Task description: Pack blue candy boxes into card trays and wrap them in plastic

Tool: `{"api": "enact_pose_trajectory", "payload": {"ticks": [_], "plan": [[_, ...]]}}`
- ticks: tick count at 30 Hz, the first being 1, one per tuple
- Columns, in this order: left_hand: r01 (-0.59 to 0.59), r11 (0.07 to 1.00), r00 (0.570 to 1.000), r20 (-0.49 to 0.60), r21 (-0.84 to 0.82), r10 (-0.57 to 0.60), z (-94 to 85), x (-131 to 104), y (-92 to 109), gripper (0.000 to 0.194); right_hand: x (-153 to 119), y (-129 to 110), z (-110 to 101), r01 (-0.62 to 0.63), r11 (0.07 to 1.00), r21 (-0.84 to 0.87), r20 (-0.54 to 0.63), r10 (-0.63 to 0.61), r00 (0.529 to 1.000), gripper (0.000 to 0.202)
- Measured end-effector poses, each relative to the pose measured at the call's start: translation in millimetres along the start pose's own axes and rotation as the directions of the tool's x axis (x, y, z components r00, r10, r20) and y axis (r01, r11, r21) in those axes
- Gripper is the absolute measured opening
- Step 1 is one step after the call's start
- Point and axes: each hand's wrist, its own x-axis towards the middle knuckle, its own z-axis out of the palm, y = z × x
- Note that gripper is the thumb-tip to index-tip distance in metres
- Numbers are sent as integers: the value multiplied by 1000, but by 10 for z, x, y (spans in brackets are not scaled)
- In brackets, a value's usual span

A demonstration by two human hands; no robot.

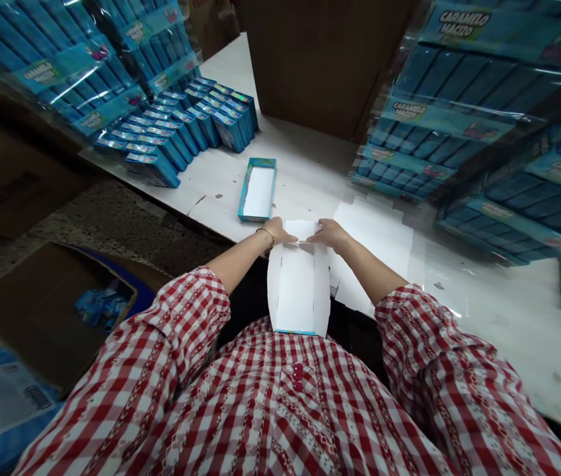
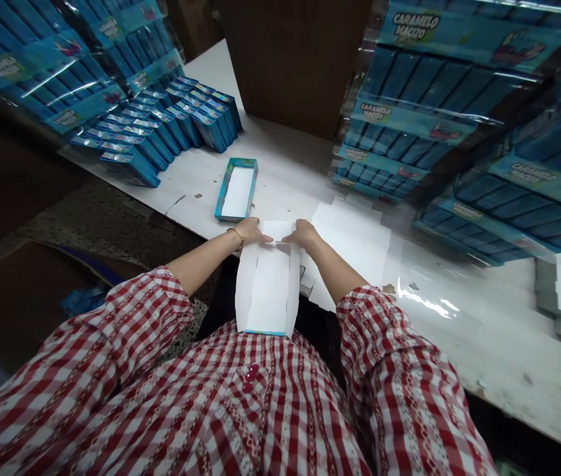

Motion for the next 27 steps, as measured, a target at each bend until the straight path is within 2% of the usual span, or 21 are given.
{"api": "enact_pose_trajectory", "payload": {"ticks": [3,6,8,11,14,17,21,23,25,27], "plan": [[-17,998,1000,-18,-67,16,40,32,-65,61,11,41,25,-42,991,125,20,40,999,36],[-17,986,996,-84,-163,3,76,7,-124,67,-21,40,40,-20,995,96,-32,23,999,22],[-51,979,995,-89,-196,34,70,-39,-141,59,-66,23,41,16,996,84,-39,-13,999,19],[-86,967,996,-39,-239,79,22,-127,-128,43,-149,-10,31,6,971,240,49,-18,999,24],[-77,947,997,-25,-312,73,-20,-197,-99,44,-214,-35,5,-49,897,440,141,-15,990,32],[-100,919,995,-58,-381,84,-22,-232,-94,37,-229,-45,-44,-74,891,447,180,-9,984,25],[-92,915,995,-82,-392,64,-11,-252,-113,36,-178,-97,-118,-6,964,264,298,-76,952,13],[-82,927,995,-84,-366,55,-12,-271,-116,30,-139,-175,-116,125,991,54,345,-136,929,16],[-85,944,994,-88,-318,59,-9,-295,-111,26,-100,-285,-60,285,920,-268,348,-184,919,20],[-101,965,992,-103,-243,78,4,-311,-101,29,-67,-400,43,352,771,-531,297,-221,929,23]]}}
